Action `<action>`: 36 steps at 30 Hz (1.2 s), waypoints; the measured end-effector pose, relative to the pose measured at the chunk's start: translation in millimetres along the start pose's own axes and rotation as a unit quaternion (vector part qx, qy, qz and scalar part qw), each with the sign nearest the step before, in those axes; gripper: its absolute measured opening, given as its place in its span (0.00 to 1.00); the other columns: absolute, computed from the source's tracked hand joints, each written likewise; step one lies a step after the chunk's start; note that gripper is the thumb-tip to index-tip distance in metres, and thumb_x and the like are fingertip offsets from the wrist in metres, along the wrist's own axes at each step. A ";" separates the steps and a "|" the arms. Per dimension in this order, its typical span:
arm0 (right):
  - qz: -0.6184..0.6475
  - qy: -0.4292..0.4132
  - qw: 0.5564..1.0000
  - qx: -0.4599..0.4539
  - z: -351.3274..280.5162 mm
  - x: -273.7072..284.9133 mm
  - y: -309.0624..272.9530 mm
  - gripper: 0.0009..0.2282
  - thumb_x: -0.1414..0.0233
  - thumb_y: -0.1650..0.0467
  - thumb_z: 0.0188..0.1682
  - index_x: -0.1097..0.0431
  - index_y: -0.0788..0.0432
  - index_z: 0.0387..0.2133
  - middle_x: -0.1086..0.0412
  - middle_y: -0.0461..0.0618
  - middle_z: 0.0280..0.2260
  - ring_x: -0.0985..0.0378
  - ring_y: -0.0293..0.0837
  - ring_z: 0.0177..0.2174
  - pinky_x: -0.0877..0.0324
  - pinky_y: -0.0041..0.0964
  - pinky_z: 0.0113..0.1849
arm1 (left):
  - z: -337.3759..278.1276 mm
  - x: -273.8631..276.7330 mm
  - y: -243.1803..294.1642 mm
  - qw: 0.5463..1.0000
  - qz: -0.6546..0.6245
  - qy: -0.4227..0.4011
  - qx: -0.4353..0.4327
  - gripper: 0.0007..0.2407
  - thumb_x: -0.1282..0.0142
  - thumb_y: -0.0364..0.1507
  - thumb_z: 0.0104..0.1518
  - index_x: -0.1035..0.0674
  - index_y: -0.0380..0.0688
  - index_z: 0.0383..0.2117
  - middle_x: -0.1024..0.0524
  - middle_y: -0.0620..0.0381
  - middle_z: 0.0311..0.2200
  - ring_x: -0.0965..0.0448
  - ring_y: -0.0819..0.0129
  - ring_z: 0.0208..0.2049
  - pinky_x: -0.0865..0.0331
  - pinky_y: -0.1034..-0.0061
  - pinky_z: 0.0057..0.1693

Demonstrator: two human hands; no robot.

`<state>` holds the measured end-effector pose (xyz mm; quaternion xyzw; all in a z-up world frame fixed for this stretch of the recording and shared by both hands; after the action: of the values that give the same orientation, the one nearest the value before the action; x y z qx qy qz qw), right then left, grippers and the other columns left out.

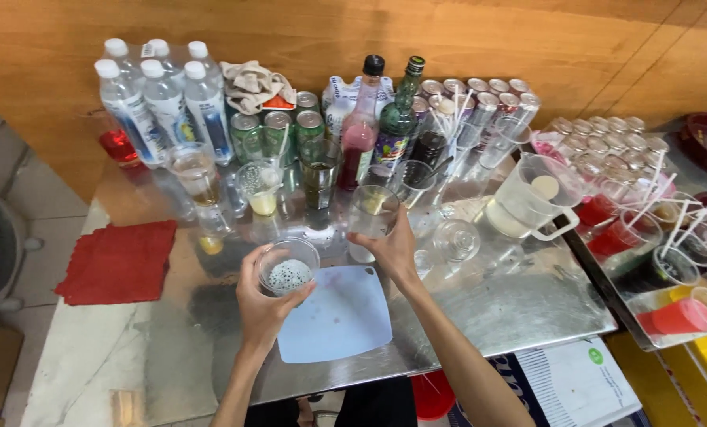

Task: The person vigorously shakes a cocktail shaker on a metal counter, then opens it and pours the contents into a clear plastic cup. They place a lid on the cup and insert a straw.

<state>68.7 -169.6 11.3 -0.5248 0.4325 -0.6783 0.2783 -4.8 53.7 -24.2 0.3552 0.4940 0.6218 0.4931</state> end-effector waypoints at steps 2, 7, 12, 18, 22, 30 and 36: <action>0.024 0.001 1.000 0.010 -0.9 -3.8 1.0 0.42 0.24 0.64 0.25 0.38 0.61 0.55 0.29 0.64 0.49 0.28 0.68 0.54 0.31 0.61 0.53 | 2.6 5.8 -1.8 1.000 -0.010 0.014 0.023 0.40 0.19 0.26 0.29 0.27 0.38 0.57 0.19 0.47 0.45 0.23 0.58 0.56 0.37 0.60 0.65; 0.024 0.030 0.999 0.035 3.0 -14.8 12.4 0.44 0.25 0.64 0.24 0.41 0.56 0.57 0.27 0.60 0.51 0.30 0.68 0.56 0.35 0.63 0.57 | 4.1 17.7 -3.6 0.999 -0.009 0.032 0.038 0.40 0.19 0.28 0.30 0.27 0.41 0.57 0.19 0.49 0.46 0.25 0.59 0.57 0.40 0.59 0.66; 0.022 0.035 0.998 0.038 5.0 -17.0 18.6 0.44 0.24 0.64 0.24 0.41 0.56 0.57 0.28 0.59 0.52 0.30 0.66 0.56 0.35 0.61 0.57 | 8.3 29.5 -1.5 0.999 0.009 0.036 0.024 0.39 0.20 0.28 0.32 0.29 0.39 0.58 0.19 0.48 0.47 0.26 0.59 0.59 0.41 0.60 0.67; 0.035 0.042 0.997 0.053 0.1 -22.0 19.7 0.47 0.25 0.65 0.25 0.45 0.59 0.60 0.31 0.63 0.54 0.32 0.67 0.57 0.35 0.61 0.57 | 9.8 34.0 5.8 0.999 0.018 0.037 0.023 0.39 0.21 0.27 0.33 0.30 0.37 0.58 0.20 0.46 0.48 0.26 0.57 0.59 0.41 0.61 0.68; 0.057 0.073 0.993 0.079 -23.8 -8.7 5.0 0.50 0.23 0.66 0.26 0.48 0.67 0.62 0.38 0.70 0.56 0.35 0.68 0.57 0.36 0.57 0.57 | 8.9 27.6 7.0 0.999 0.010 0.039 0.031 0.39 0.21 0.25 0.33 0.30 0.36 0.58 0.21 0.45 0.48 0.26 0.56 0.59 0.41 0.60 0.68; 0.007 0.110 0.979 0.171 -78.2 22.6 40.2 0.36 0.31 0.70 0.39 0.44 0.66 0.59 0.46 0.66 0.57 0.29 0.61 0.52 0.28 0.50 0.53 | 11.4 -19.5 11.0 1.000 -0.007 -0.015 0.022 0.40 0.20 0.26 0.31 0.29 0.36 0.58 0.21 0.45 0.48 0.24 0.57 0.56 0.35 0.63 0.64; -0.007 0.171 0.970 0.170 -74.8 80.5 48.4 0.22 0.37 0.69 0.46 0.35 0.60 0.52 0.38 0.58 0.53 0.23 0.49 0.42 0.23 0.40 0.43 | -5.6 -74.4 13.5 0.994 -0.029 -0.099 0.040 0.38 0.21 0.28 0.32 0.30 0.41 0.57 0.20 0.50 0.50 0.23 0.62 0.56 0.31 0.67 0.61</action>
<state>-30.0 -237.4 1.1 -0.3486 0.3480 -0.8237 0.2807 5.9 -19.8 -9.3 0.4200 0.4772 0.5489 0.5428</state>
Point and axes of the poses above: each hand's wrist, its own z-axis towards the middle knuckle, its own x-axis out of the back of the hand, y = z × x, the point moved 1 cm from there along z, towards the middle knuckle
